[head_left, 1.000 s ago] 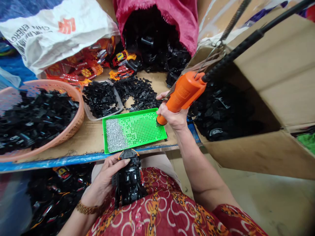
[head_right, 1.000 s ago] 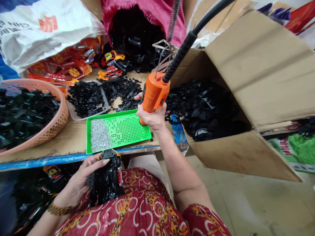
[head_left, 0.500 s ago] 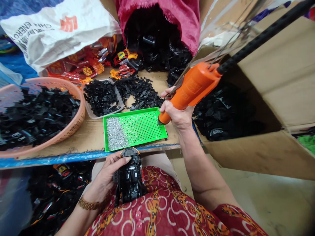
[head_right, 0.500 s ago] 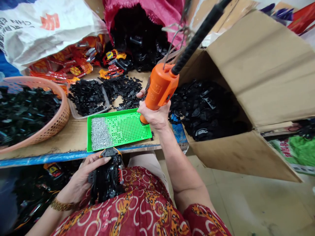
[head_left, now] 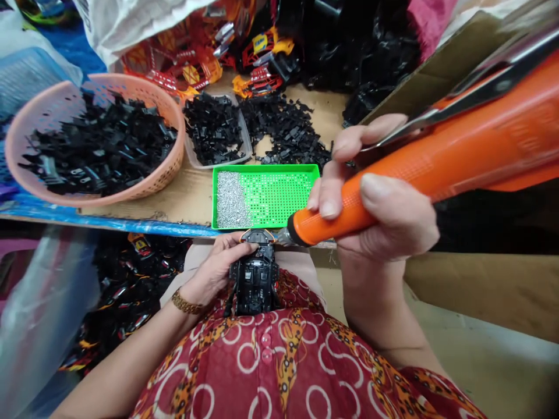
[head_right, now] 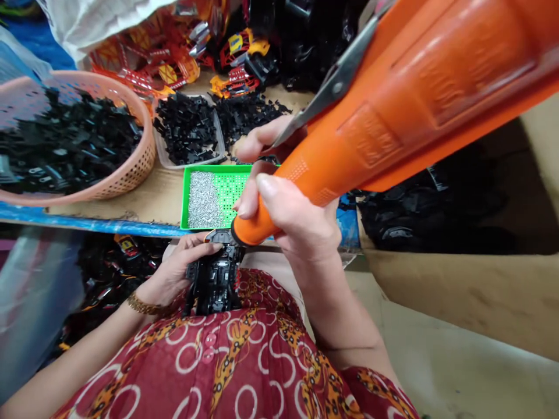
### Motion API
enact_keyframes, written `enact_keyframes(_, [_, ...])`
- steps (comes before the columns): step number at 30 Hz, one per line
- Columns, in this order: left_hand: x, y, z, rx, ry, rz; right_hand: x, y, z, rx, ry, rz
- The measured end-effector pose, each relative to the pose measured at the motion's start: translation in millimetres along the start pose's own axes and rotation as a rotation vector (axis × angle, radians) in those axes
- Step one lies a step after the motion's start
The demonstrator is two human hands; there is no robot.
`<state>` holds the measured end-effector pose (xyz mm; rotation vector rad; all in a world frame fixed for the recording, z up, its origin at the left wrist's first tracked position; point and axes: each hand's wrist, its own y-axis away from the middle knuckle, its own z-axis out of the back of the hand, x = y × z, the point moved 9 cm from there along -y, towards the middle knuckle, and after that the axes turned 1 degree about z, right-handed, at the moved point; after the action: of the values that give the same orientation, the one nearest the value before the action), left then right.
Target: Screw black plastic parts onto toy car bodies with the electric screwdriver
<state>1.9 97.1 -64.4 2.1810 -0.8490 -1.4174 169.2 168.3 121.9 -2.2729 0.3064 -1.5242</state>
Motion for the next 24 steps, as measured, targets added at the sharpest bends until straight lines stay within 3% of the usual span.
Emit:
enact_keyframes(6, [-2.4,0.3,-0.4,0.035,-0.058,-0.053,-21.2,17.4,-5.4,-0.058,0.014,-0.091])
enact_keyframes(24, [-0.8,0.9,-1.5,-0.024,-0.052,-0.024,-31.4,21.4,-4.0,0.022,-0.056,-0.072])
